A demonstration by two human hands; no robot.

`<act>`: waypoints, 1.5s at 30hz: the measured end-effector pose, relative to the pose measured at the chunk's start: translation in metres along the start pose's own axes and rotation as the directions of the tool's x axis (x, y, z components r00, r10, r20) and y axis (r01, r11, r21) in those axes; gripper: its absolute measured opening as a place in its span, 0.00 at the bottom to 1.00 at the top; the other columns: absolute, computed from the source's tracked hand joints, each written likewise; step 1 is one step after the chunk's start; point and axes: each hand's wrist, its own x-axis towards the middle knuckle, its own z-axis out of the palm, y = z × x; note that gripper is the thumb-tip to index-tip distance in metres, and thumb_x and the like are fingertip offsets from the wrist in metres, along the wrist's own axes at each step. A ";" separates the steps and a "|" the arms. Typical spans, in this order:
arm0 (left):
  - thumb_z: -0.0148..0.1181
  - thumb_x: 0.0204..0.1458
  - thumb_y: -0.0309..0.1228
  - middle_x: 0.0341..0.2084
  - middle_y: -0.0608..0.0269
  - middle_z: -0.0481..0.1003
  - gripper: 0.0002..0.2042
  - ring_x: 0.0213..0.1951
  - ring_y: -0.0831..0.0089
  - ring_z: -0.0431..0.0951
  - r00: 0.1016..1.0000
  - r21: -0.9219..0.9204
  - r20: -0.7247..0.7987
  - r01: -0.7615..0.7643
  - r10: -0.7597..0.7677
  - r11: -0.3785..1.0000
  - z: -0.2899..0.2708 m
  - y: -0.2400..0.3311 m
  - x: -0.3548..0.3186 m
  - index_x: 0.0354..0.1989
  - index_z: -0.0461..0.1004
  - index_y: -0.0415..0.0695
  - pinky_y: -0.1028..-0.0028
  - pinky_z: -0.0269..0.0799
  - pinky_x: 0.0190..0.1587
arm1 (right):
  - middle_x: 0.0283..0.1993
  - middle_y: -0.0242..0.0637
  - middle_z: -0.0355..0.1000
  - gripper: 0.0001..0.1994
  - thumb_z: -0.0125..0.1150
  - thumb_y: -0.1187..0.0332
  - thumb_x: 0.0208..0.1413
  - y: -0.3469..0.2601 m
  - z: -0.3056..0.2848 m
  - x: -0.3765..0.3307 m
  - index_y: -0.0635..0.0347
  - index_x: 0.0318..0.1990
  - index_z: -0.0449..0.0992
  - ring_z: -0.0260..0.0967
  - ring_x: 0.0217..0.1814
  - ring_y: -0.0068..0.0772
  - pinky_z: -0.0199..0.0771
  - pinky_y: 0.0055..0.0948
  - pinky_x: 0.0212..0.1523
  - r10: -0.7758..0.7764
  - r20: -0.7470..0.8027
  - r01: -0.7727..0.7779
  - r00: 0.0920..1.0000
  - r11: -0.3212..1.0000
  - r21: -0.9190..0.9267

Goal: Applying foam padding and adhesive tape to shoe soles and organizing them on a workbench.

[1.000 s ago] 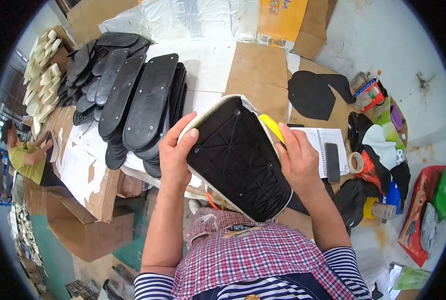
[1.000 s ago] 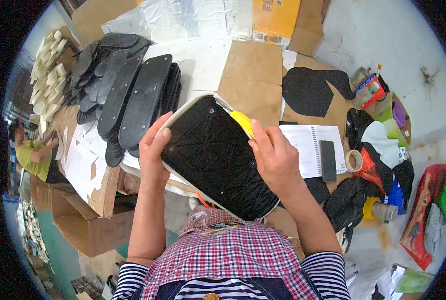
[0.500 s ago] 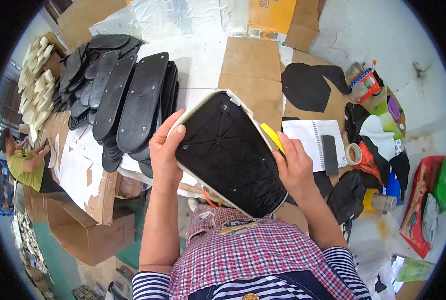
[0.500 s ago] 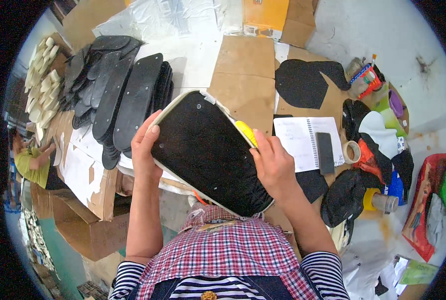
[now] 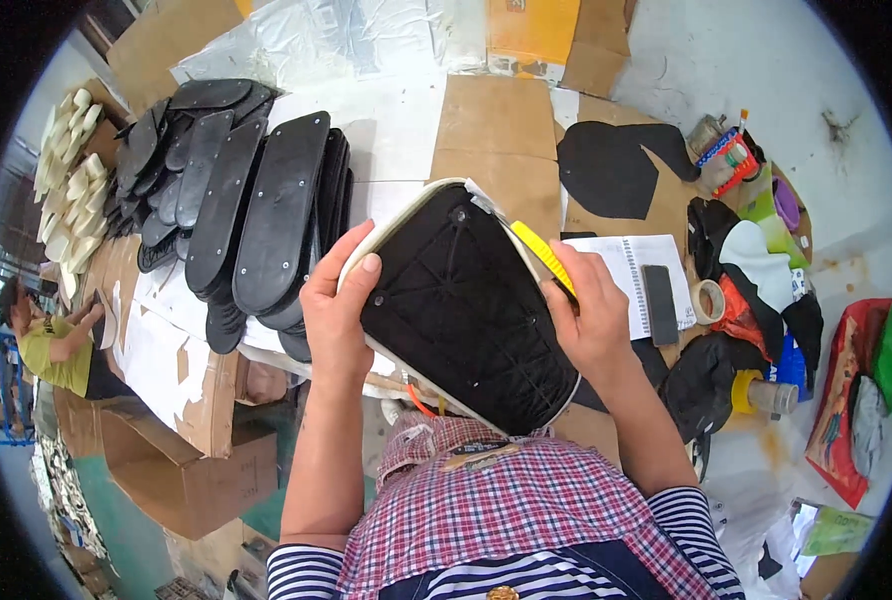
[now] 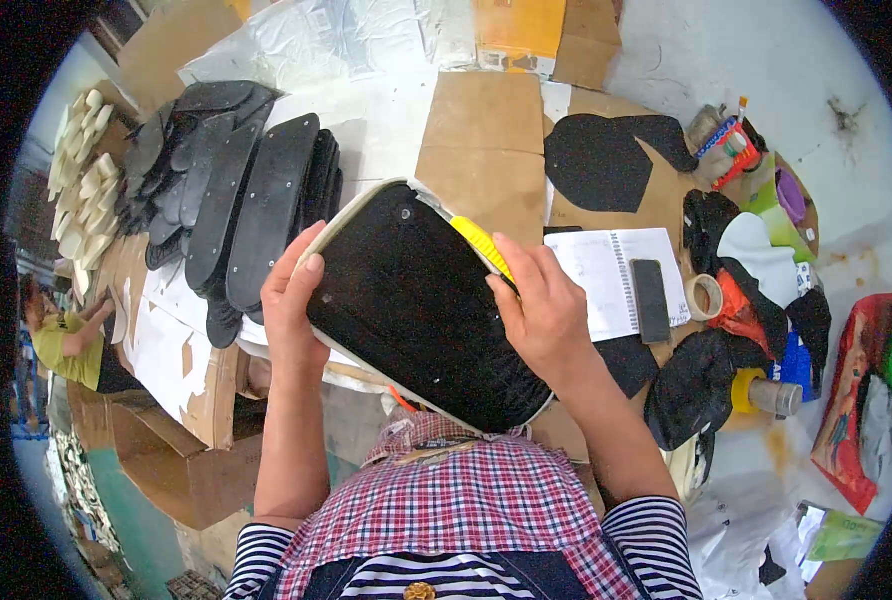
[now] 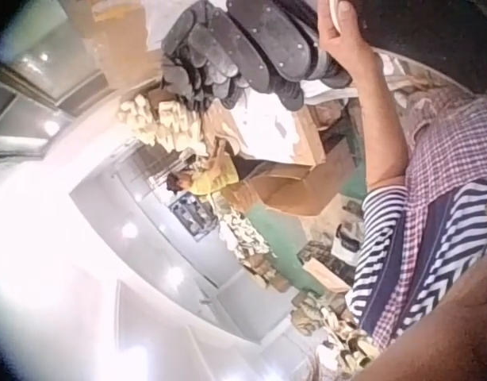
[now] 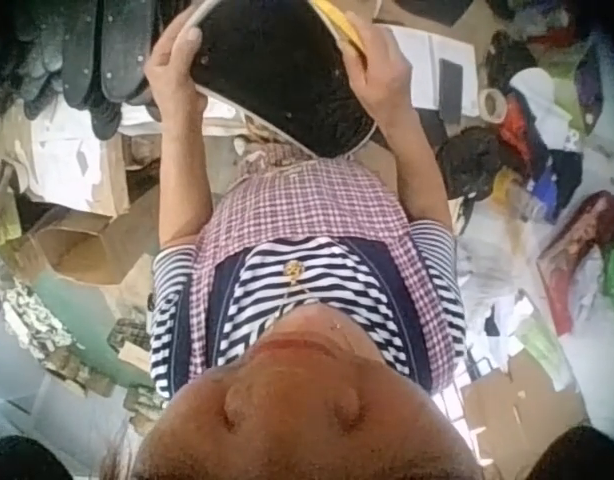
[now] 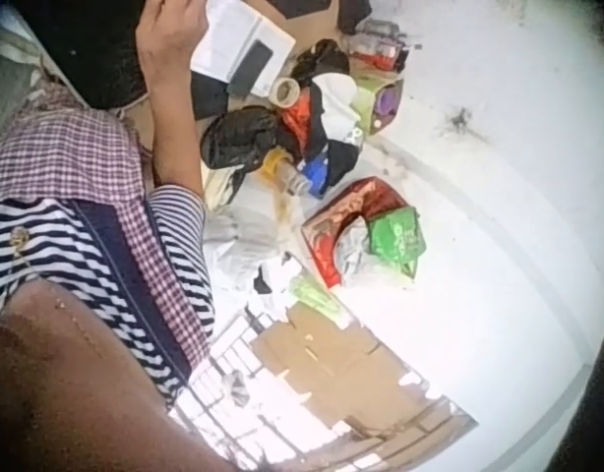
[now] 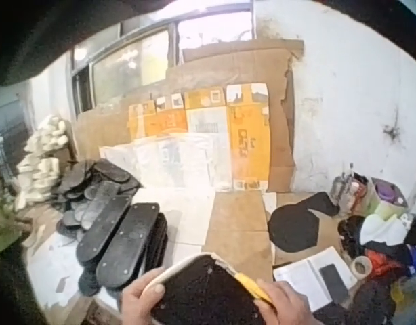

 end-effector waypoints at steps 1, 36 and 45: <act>0.58 0.50 0.26 0.41 0.58 0.75 0.18 0.41 0.75 0.74 1.000 -0.028 0.000 0.010 -0.010 1.000 -0.002 -0.003 0.001 0.49 0.71 0.35 0.77 0.68 0.48 | 0.36 0.46 0.68 0.21 0.61 0.78 0.47 0.000 0.000 0.000 0.65 0.51 0.67 0.70 0.33 0.44 0.72 0.34 0.31 -0.003 0.004 0.003 1.000 1.000 0.003; 0.60 0.49 0.27 0.38 0.62 0.75 0.17 0.38 0.80 0.72 0.995 0.162 -0.023 -0.090 0.095 0.983 0.020 0.004 -0.011 0.47 0.72 0.34 0.81 0.66 0.42 | 0.31 0.36 0.67 0.08 0.56 0.76 0.44 0.004 0.024 0.074 0.62 0.34 0.73 0.65 0.36 0.37 0.70 0.32 0.34 -0.419 0.055 0.421 0.906 0.879 -0.225; 0.61 0.49 0.28 0.38 0.61 0.75 0.16 0.38 0.79 0.72 0.994 0.195 -0.043 -0.086 0.096 0.977 0.019 -0.002 -0.002 0.46 0.73 0.33 0.80 0.67 0.43 | 0.29 0.42 0.66 0.02 0.51 0.76 0.44 0.003 0.028 0.091 0.61 0.26 0.66 0.67 0.35 0.42 0.71 0.36 0.35 -0.322 0.286 0.401 0.903 0.869 -0.289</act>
